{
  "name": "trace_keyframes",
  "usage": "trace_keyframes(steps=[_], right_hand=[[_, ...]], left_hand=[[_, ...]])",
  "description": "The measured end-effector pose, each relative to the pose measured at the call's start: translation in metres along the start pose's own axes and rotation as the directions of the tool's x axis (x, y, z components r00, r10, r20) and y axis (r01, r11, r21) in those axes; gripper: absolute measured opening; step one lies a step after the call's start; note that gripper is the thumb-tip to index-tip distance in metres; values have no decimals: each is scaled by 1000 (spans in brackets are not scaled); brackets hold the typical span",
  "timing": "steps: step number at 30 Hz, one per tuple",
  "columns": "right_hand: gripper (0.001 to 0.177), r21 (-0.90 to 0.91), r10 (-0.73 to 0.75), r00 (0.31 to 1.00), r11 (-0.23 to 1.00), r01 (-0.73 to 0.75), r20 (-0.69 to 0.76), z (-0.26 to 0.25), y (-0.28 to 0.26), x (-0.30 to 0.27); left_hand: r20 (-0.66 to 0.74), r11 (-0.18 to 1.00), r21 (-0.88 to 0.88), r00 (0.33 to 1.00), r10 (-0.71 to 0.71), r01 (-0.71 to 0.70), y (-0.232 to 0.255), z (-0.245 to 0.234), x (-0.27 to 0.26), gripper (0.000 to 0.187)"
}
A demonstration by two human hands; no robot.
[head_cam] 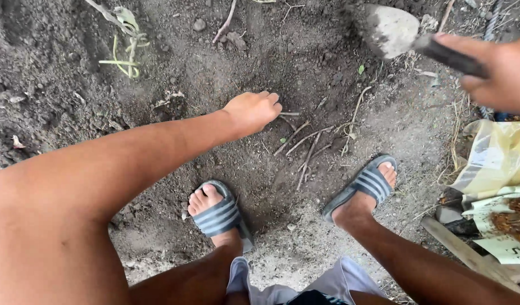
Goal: Planting plant cuttings into the soil using a hand trowel to dig small holes.
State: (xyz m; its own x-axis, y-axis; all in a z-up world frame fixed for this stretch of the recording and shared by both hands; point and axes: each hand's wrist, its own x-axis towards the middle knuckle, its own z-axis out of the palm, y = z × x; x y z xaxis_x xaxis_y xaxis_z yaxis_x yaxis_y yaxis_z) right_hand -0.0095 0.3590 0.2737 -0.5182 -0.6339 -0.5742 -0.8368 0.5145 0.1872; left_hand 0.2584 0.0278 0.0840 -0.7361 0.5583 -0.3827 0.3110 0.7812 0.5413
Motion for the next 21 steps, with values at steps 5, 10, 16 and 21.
trace_keyframes(steps=[5,10,16,21], right_hand=[[90,234,-35,993,972,7,117,-65,-31,23],[85,-39,45,850,999,-29,525,-149,-160,67],[88,-151,-253,935,944,295,247,-97,-164,43],[88,-521,-401,914,767,374,66,-89,-162,8]], left_hand=[[53,958,-236,986,-157,165,13,-61,-25,22],[107,636,-615,849,-518,466,-1,-84,-48,16],[-16,352,-875,707,-707,332,-11,-91,-69,8],[35,275,-886,644,-764,374,-2,-109,-98,17]])
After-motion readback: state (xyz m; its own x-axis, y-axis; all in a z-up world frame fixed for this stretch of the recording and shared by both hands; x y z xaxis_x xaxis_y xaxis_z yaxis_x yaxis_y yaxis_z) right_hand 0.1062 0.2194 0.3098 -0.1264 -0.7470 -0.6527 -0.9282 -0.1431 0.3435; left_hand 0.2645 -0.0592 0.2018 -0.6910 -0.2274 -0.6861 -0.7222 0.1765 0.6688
